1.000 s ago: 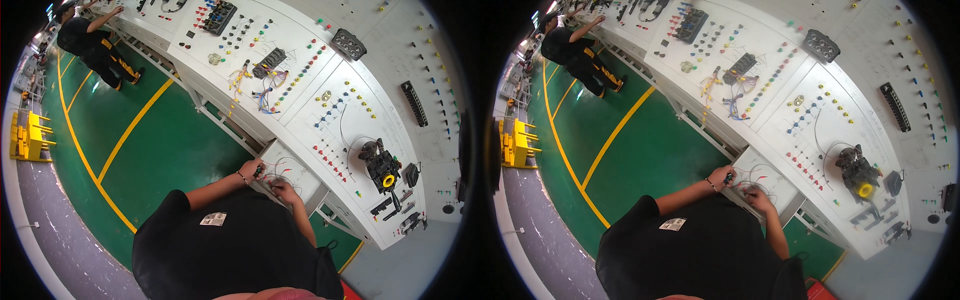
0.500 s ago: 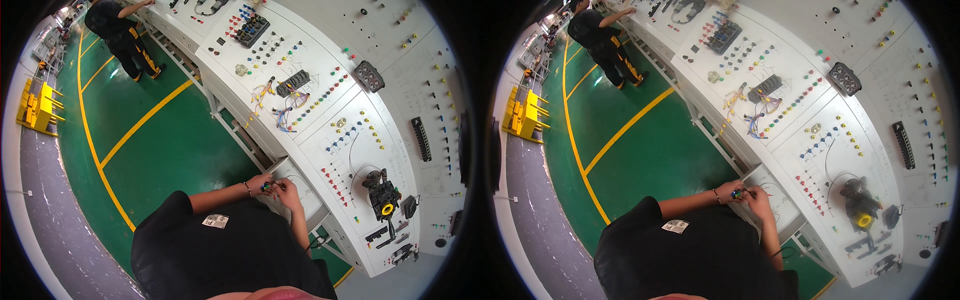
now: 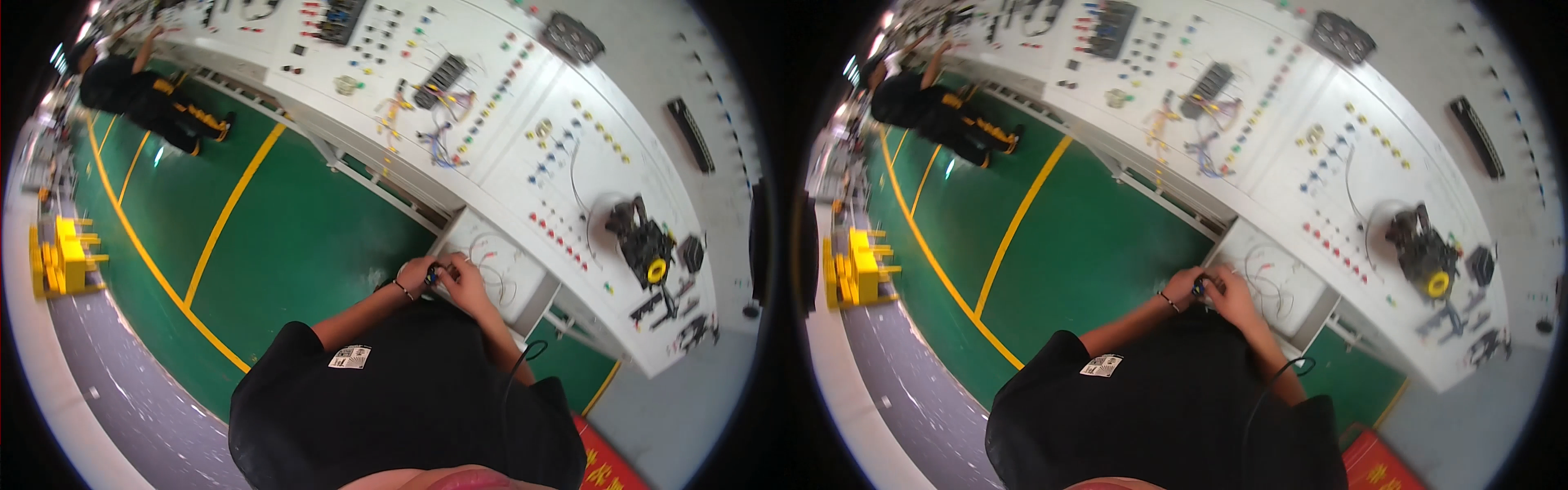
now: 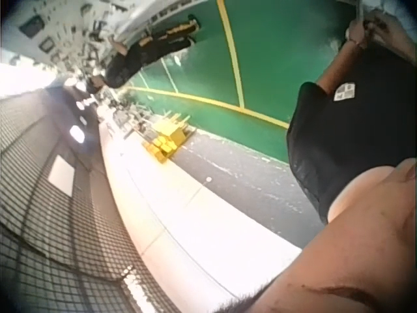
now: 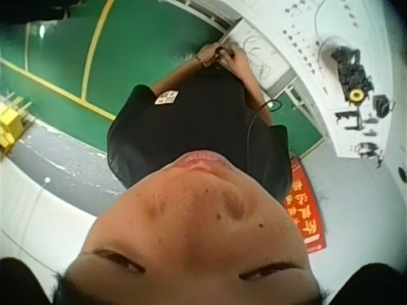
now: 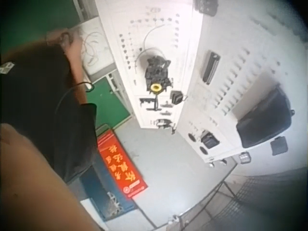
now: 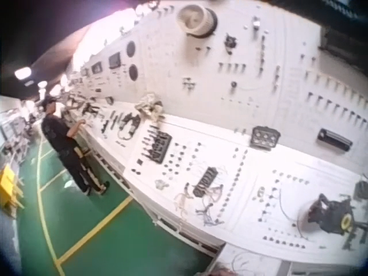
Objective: Connecting wires and assembling small electrical components on a diagnostic workbench.
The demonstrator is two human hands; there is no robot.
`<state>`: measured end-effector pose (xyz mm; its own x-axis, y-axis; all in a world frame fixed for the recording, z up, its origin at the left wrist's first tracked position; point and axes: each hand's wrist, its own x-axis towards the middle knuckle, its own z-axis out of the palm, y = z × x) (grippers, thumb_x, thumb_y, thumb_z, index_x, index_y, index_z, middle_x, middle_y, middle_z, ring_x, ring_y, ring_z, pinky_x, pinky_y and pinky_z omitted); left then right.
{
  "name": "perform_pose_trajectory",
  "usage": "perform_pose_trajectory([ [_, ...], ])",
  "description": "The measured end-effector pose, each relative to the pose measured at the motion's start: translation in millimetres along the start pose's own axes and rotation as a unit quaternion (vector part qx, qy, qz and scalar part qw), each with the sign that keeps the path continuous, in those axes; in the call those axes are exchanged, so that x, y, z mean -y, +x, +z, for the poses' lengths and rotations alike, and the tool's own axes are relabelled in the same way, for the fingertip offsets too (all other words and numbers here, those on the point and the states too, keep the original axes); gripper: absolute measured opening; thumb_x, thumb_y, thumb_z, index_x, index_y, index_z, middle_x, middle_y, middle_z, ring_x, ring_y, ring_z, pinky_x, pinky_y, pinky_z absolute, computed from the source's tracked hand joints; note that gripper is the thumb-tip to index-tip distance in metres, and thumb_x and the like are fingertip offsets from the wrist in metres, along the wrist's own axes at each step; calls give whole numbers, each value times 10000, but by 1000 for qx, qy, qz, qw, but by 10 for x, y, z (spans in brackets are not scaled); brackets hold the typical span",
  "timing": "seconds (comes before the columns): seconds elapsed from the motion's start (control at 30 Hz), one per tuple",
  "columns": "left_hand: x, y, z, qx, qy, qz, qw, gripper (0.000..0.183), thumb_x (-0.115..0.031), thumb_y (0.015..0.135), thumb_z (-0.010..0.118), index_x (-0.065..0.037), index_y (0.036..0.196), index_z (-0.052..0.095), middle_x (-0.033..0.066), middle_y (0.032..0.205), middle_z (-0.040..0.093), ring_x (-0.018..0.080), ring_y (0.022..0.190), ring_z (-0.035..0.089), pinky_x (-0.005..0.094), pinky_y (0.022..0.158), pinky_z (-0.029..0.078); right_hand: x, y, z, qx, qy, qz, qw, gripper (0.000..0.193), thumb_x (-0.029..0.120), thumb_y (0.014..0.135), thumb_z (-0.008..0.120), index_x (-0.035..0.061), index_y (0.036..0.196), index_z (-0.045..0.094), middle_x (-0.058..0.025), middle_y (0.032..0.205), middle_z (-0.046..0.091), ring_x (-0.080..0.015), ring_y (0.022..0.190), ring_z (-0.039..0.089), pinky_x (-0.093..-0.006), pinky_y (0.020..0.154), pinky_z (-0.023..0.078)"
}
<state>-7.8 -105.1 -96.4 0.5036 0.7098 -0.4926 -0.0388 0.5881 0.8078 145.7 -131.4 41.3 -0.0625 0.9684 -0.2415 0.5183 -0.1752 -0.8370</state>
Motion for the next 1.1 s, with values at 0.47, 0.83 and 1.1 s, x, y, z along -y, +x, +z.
perform_pose_trajectory([
  [0.47, -825, 174, 525, 60, -174, -213, 960, 441, -355, 963, 498, -173, 602, 321, -47, 498, 257, 97, 384, 246, 265, 363, 189, -1156, -1175, 54, -142, -219, 106, 959, 894, 137, 590, 834, 116, 1379, 416, -181, 1335, 428, -392, 1224, 424, -474, 1005, 370],
  [0.83, -805, 200, 541, 96, -171, -223, 955, 413, -350, 943, 519, -146, 614, 375, -30, 500, 289, 95, 382, 279, 255, 361, 204, -1061, -877, -149, -316, -247, 122, 908, 733, 96, 599, 837, 61, 1250, 502, -197, 1247, 466, -401, 1135, 439, -478, 946, 362],
  [1.1, -746, 151, 347, 49, -186, -217, 957, 371, -333, 940, 510, -138, 641, 407, -16, 502, 327, 99, 368, 288, 253, 346, 200, -1180, -559, -269, -354, -279, 89, 888, 505, 100, 657, 794, 41, 1097, 554, -149, 1132, 499, -363, 1044, 466, -460, 868, 391],
])
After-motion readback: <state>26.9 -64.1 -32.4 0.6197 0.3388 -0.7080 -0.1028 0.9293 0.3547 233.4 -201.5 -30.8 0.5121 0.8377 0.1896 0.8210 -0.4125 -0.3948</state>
